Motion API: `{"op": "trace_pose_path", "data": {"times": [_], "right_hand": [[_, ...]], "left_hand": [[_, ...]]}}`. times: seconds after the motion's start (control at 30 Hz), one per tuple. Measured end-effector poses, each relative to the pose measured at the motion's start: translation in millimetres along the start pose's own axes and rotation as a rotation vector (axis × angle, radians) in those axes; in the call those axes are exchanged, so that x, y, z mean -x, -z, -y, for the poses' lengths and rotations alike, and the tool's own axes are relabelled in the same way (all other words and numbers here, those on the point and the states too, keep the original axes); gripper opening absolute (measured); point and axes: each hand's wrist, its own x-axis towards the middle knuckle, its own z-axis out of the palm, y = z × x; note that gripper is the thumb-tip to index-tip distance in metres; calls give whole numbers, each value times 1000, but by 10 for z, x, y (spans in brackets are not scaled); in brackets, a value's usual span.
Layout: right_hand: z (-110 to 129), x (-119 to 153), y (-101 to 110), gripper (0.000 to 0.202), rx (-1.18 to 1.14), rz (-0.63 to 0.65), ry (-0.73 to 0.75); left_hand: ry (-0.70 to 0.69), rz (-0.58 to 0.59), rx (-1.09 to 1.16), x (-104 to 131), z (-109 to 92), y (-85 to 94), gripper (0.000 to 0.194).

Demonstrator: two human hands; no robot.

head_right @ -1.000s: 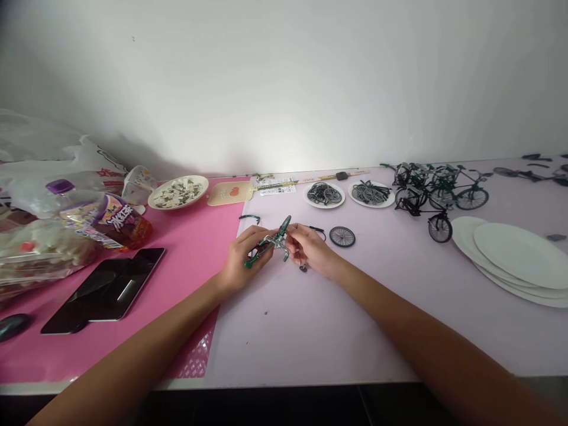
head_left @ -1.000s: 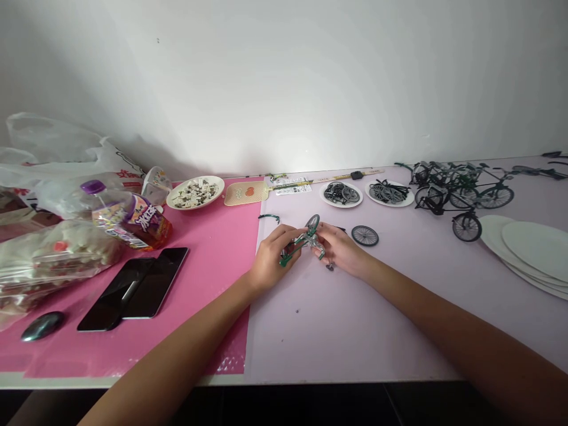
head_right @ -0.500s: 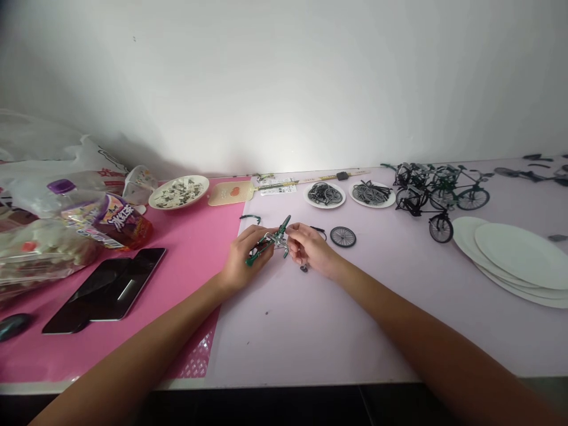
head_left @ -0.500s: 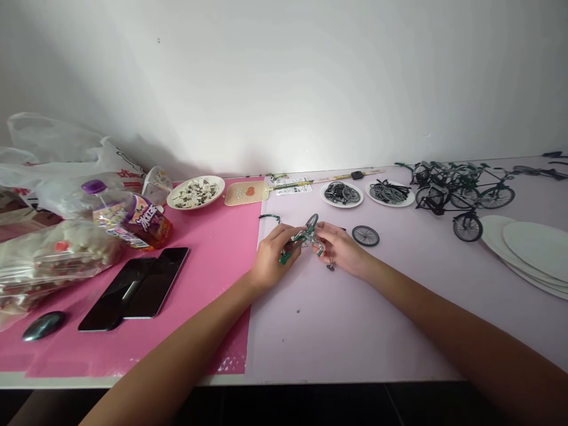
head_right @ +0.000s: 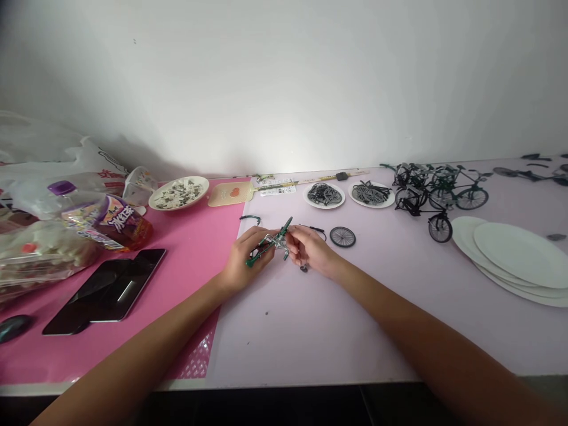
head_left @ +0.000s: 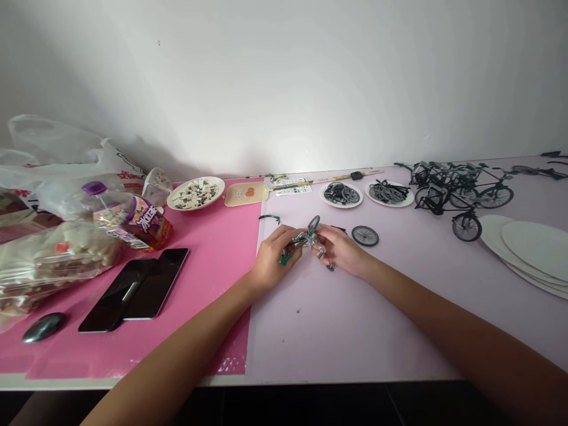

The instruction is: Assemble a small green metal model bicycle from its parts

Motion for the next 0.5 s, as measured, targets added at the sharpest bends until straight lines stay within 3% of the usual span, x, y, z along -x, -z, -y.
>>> {"op": "trace_pose_path", "data": {"times": [0.5], "right_hand": [[17,25,-31,38,33,-5,4]], "left_hand": [[-45,8,16,18,-22,25,41]]}}
